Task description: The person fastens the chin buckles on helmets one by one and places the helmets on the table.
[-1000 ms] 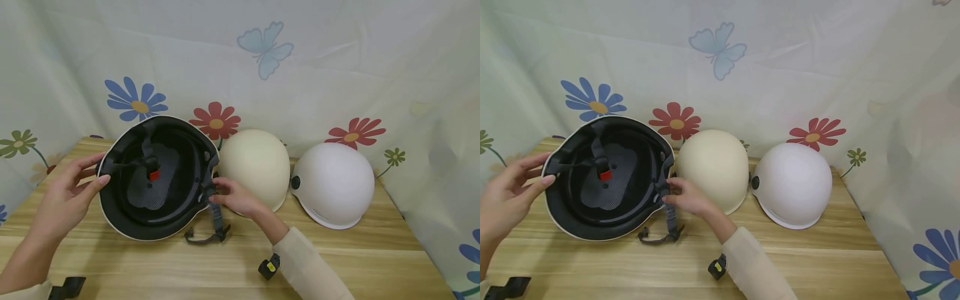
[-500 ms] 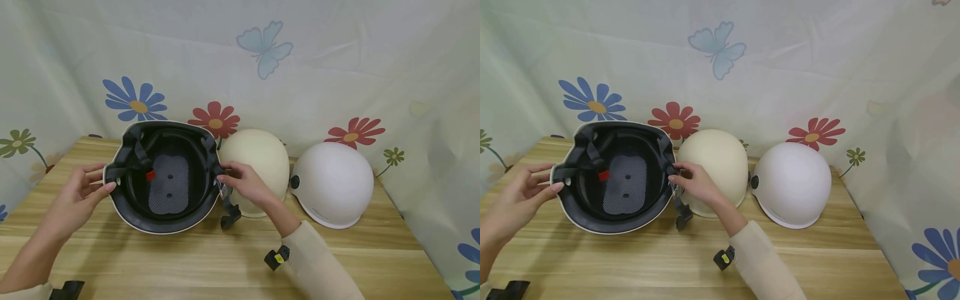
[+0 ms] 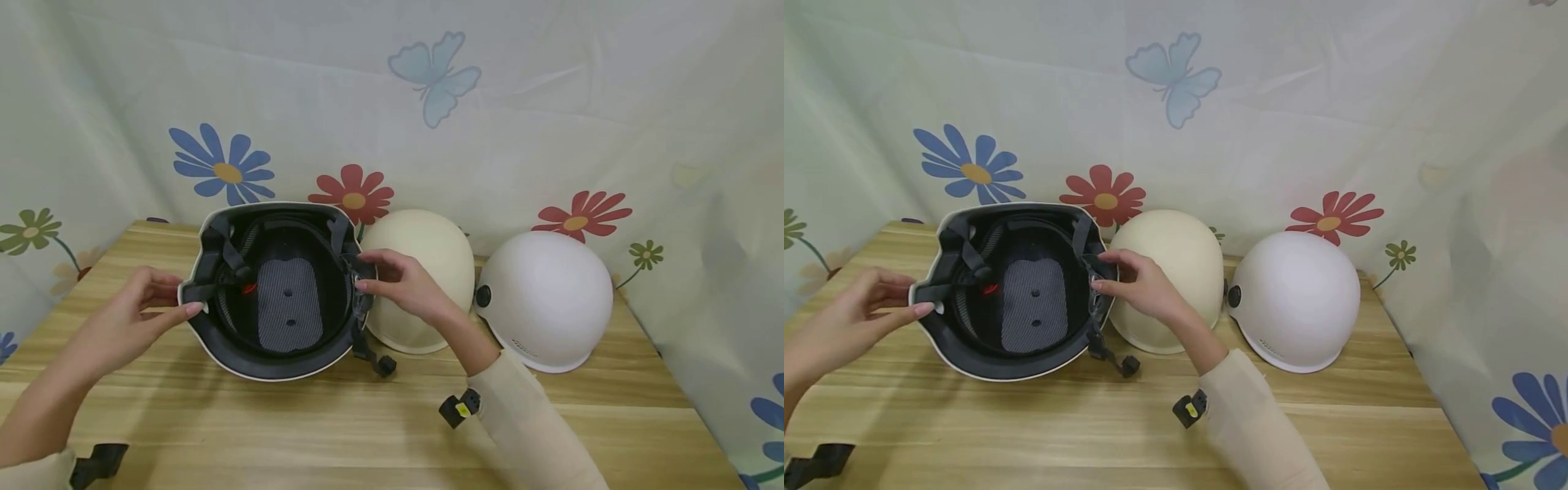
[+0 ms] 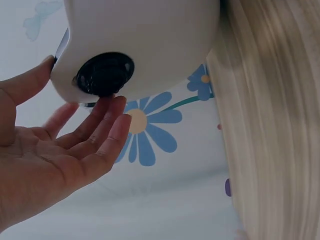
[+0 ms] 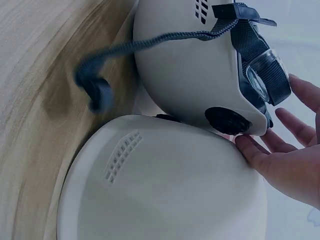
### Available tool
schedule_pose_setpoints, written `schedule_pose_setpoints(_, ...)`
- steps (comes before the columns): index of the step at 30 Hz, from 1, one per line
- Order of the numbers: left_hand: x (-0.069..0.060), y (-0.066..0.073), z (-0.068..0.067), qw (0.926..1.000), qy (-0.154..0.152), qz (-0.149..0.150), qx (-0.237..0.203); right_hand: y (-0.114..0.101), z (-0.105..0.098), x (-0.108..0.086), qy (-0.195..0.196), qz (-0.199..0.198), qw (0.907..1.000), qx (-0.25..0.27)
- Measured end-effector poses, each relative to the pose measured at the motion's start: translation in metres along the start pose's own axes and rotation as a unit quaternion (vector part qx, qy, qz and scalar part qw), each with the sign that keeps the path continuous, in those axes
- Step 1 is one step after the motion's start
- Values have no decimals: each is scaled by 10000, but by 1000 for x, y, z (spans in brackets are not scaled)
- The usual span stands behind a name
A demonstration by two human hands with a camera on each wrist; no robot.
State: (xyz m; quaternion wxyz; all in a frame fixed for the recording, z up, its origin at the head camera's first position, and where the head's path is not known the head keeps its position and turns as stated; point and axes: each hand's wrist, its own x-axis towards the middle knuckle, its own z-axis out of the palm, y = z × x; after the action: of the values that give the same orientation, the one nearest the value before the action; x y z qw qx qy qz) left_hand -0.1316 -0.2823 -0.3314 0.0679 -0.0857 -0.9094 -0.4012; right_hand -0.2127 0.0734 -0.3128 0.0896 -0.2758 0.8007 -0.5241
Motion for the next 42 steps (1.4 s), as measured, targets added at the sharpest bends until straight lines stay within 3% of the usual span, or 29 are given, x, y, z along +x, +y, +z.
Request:
schedule_pose_setpoints(4, 4, 8, -7, 9995, -97, -39, 294, 1, 1, 0, 5, 57, 10000, 1)
schedule_pose_setpoints(10, 16, 33, -13, 9968, -37, 570, 553, 2, 2, -1, -5, 28, 10000, -10)
schedule_pose_setpoints(15, 35, 48, -9, 9873, -601, 1033, 1043, 3, 2, -1, 38, 22, 10000, -21)
schedule_pose_setpoints(21, 51, 40, -1, 9754, -1356, 1058, 1379, 5, 2, -1, 39, 27, 10000, -17)
schedule_pose_setpoints(28, 56, 32, 2, 9703, -1594, 1230, 1337, 5, 2, -1, 40, 2, 10000, -24)
schedule_pose_setpoints(42, 55, 42, -1, 9785, -1725, 995, 530, 8, 4, -3, 68, 19, 10000, -50)
